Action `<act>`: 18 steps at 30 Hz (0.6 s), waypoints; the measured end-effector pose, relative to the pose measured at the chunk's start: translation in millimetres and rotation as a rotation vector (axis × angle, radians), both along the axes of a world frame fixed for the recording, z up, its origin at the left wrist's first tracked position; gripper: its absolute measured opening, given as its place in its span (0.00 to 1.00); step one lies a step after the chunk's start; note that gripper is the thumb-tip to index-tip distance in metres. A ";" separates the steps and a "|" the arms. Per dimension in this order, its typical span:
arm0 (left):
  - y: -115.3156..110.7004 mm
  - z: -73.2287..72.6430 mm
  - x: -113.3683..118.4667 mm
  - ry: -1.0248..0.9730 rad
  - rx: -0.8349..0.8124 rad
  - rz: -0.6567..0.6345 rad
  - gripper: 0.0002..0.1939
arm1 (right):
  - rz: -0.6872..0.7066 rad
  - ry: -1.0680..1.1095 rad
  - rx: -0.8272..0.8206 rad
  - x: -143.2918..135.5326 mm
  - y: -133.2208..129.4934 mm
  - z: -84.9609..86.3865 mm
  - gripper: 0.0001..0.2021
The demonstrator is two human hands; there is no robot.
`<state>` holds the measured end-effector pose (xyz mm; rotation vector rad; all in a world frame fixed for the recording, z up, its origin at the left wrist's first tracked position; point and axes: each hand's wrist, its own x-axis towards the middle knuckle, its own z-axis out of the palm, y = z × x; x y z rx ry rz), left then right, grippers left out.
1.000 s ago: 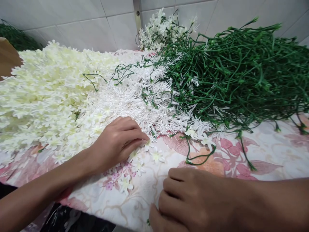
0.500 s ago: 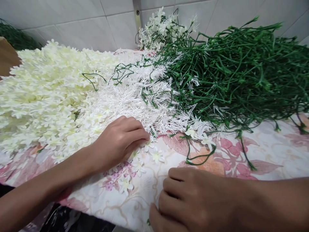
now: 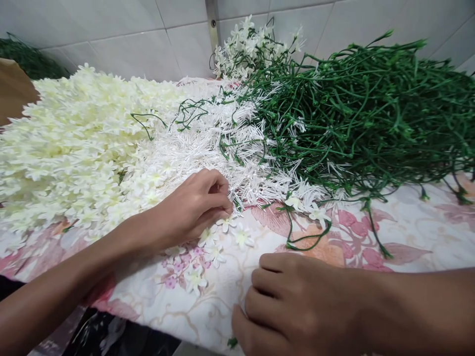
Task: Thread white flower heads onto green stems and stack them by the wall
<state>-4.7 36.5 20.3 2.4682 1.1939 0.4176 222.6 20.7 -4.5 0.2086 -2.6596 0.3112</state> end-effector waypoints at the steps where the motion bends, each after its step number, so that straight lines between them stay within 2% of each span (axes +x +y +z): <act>1: -0.4 0.8 0.1 -0.001 -0.015 -0.002 0.11 | -0.001 0.004 -0.001 -0.1 0.2 -0.1 0.06; 8: -4.5 11.7 1.2 0.070 -0.195 -0.001 0.12 | 0.010 0.001 -0.025 -0.6 1.0 0.6 0.09; 12: -3.3 16.2 -3.6 -0.021 -0.288 -0.008 0.13 | -0.019 -0.006 -0.069 1.6 0.4 2.6 0.10; 14: -2.6 17.7 -6.3 -0.092 -0.342 0.005 0.13 | -0.064 -0.026 -0.153 3.5 1.1 6.6 0.10; 18: -3.7 20.3 -10.8 -0.250 -0.464 0.066 0.10 | -0.294 -0.083 -0.537 5.2 4.9 18.3 0.12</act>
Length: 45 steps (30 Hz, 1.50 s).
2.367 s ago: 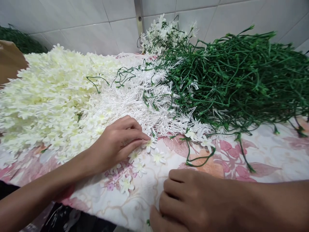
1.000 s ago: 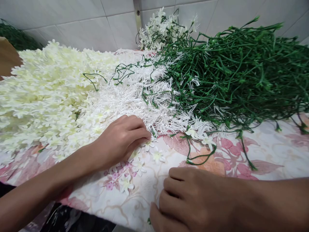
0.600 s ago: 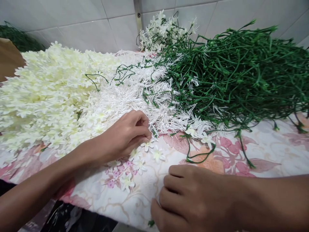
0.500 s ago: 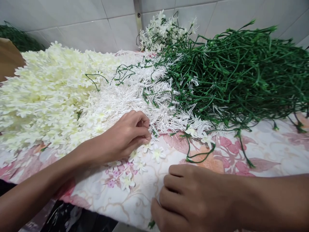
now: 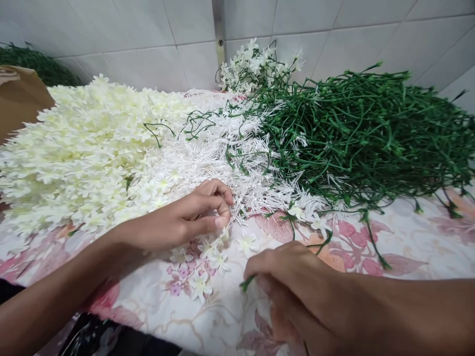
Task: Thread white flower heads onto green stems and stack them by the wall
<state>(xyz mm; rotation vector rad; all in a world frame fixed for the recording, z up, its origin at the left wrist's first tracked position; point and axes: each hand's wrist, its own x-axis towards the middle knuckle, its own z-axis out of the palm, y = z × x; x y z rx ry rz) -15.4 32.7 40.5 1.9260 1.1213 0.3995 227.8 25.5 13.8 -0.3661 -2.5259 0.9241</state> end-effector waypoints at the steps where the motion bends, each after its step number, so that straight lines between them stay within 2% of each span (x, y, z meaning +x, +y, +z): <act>1: -0.8 0.3 -1.0 -0.046 -0.029 0.016 0.10 | -0.060 -0.022 -0.076 -0.5 1.1 2.2 0.12; 5: -4.6 0.2 -3.0 -0.242 -0.053 0.100 0.10 | -0.175 -0.048 -0.195 -4.0 4.8 3.6 0.13; 7: -6.1 0.0 -1.9 -0.240 0.048 0.175 0.10 | -0.198 -0.023 -0.218 -5.1 5.2 1.1 0.13; 9: -7.3 -0.8 0.0 -0.147 0.215 0.215 0.09 | -0.235 0.033 -0.202 -5.2 4.5 -1.7 0.12; 13: -10.4 -6.6 3.0 0.066 0.523 0.102 0.06 | -0.247 0.181 -0.144 -4.9 2.8 -4.7 0.09; 17: -12.7 -14.9 3.4 0.199 0.646 -0.030 0.07 | -0.246 0.164 -0.164 -5.0 2.4 -4.9 0.09; 22: -12.0 -19.3 2.3 0.271 0.618 -0.113 0.10 | -0.221 0.100 -0.172 -3.4 2.1 -2.1 0.09; 30: -10.1 -14.4 3.2 0.321 0.496 -0.175 0.09 | -0.199 0.077 -0.131 -1.3 2.4 -0.6 0.08; 37: -10.3 -15.8 5.4 0.275 0.464 -0.114 0.10 | -0.175 0.020 -0.099 -2.9 2.7 -0.6 0.10; 45: -9.0 -9.8 8.6 0.274 0.265 -0.127 0.12 | -0.184 -0.010 -0.134 -1.3 1.8 -0.8 0.10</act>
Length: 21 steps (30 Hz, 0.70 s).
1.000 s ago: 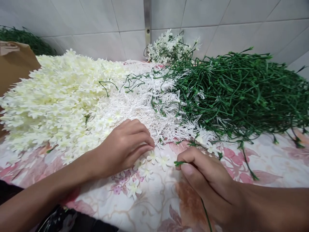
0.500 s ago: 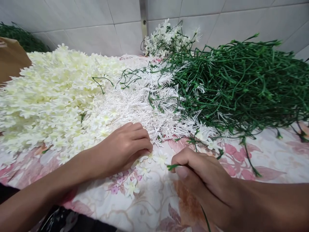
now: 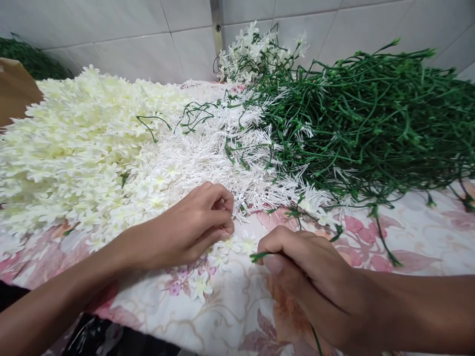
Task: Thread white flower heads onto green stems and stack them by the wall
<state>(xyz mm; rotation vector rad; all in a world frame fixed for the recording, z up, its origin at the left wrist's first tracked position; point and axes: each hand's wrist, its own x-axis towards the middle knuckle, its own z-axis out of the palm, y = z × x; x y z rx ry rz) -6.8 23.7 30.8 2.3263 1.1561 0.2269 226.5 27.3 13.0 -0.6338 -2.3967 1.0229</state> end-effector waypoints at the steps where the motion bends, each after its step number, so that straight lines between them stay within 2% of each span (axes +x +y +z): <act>1: -0.6 0.8 1.2 0.013 -0.026 0.014 0.12 | 0.002 -0.002 -0.002 0.0 0.2 0.0 0.10; 6: -4.5 6.5 7.1 0.087 -0.096 0.057 0.14 | 0.006 -0.020 -0.011 0.8 0.2 0.8 0.11; 12: -3.3 11.9 7.8 0.080 -0.165 0.070 0.14 | 0.024 -0.030 -0.036 -0.3 2.1 3.2 0.11; 17: -0.9 10.8 4.4 0.014 -0.230 0.097 0.13 | 0.044 0.003 -0.055 -2.0 4.4 4.6 0.11; 21: -0.2 6.6 -1.8 -0.127 -0.288 0.143 0.11 | 0.034 0.013 -0.075 -2.0 4.9 3.7 0.11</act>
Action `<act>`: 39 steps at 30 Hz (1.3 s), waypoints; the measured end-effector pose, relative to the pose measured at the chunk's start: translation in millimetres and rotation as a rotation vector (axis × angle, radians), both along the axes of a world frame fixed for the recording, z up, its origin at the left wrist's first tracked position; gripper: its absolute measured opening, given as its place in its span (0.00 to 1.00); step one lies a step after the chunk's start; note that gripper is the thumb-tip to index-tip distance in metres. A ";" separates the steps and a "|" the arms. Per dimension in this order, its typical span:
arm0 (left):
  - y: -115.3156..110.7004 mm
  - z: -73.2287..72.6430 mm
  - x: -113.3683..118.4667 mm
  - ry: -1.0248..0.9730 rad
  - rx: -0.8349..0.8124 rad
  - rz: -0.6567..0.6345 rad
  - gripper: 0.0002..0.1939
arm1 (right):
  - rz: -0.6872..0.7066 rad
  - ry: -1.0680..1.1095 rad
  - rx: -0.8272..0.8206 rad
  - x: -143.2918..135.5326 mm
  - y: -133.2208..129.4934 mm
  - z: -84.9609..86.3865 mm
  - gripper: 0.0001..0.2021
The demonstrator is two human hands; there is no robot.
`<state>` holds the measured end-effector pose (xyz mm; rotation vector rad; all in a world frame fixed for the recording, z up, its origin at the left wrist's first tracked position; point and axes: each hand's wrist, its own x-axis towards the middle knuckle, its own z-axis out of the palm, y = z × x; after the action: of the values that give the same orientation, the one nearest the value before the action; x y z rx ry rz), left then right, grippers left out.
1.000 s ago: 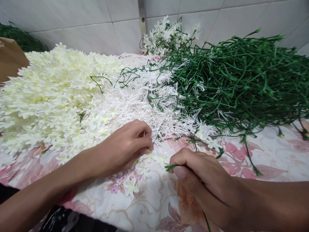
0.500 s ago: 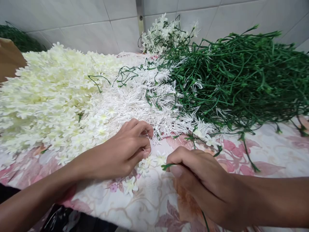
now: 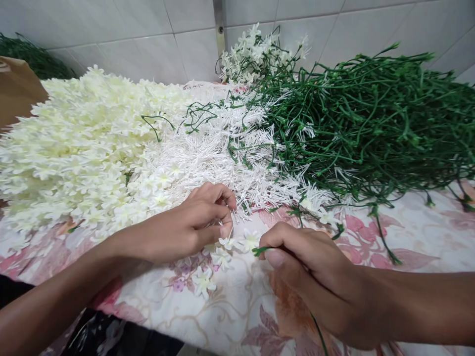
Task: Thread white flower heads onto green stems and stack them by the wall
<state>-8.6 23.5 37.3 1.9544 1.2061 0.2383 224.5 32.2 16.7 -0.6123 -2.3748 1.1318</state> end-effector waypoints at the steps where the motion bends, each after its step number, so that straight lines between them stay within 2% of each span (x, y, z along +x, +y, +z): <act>1: 0.4 -0.9 -2.3 -0.046 -0.032 0.027 0.10 | -0.004 0.010 0.005 0.0 -0.2 -0.3 0.11; 5: 4.4 -0.5 -12.4 -0.266 -0.204 0.122 0.08 | -0.067 0.088 0.073 -0.7 -3.1 -1.0 0.10; 9: 10.5 5.3 -15.8 -0.478 -0.203 0.284 0.07 | -0.093 0.121 0.115 -2.0 -7.4 -3.5 0.09; 12: 13.0 9.2 -13.2 -0.520 -0.234 0.353 0.08 | -0.105 0.089 0.141 -2.9 -8.6 -5.7 0.08; 15: 11.7 11.7 -12.9 -0.424 -0.151 0.343 0.09 | -0.147 0.109 0.164 -4.1 -7.2 -5.9 0.09; 17: 8.4 13.7 -16.3 -0.248 -0.006 0.300 0.10 | -0.161 0.114 0.165 -5.1 -5.8 -4.9 0.10; 20: 1.4 17.4 -24.5 0.066 0.224 0.179 0.09 | -0.151 0.079 0.121 -6.2 -4.3 -3.3 0.09; 22: -2.8 19.6 -28.7 0.174 0.290 0.083 0.07 | -0.128 0.081 0.080 -6.3 -3.8 -3.1 0.07; 26: -6.4 22.6 -31.1 0.198 0.290 -0.065 0.07 | -0.096 0.089 0.029 -5.7 -3.0 -4.0 0.06; 31: -5.3 23.0 -34.5 0.248 0.310 -0.064 0.10 | -0.085 0.086 0.022 -6.9 -2.1 -2.4 0.07; 35: -4.2 16.1 -37.3 0.341 0.348 -0.112 0.13 | -0.079 0.087 0.033 -8.3 -1.9 -0.9 0.07; 39: -2.3 8.8 -34.3 0.352 0.314 -0.119 0.08 | -0.061 0.092 0.039 -8.1 -1.9 -2.1 0.07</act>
<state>-42.9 21.2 46.1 2.4078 1.3286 0.0205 216.4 30.3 14.6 -0.6025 -2.2793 1.0624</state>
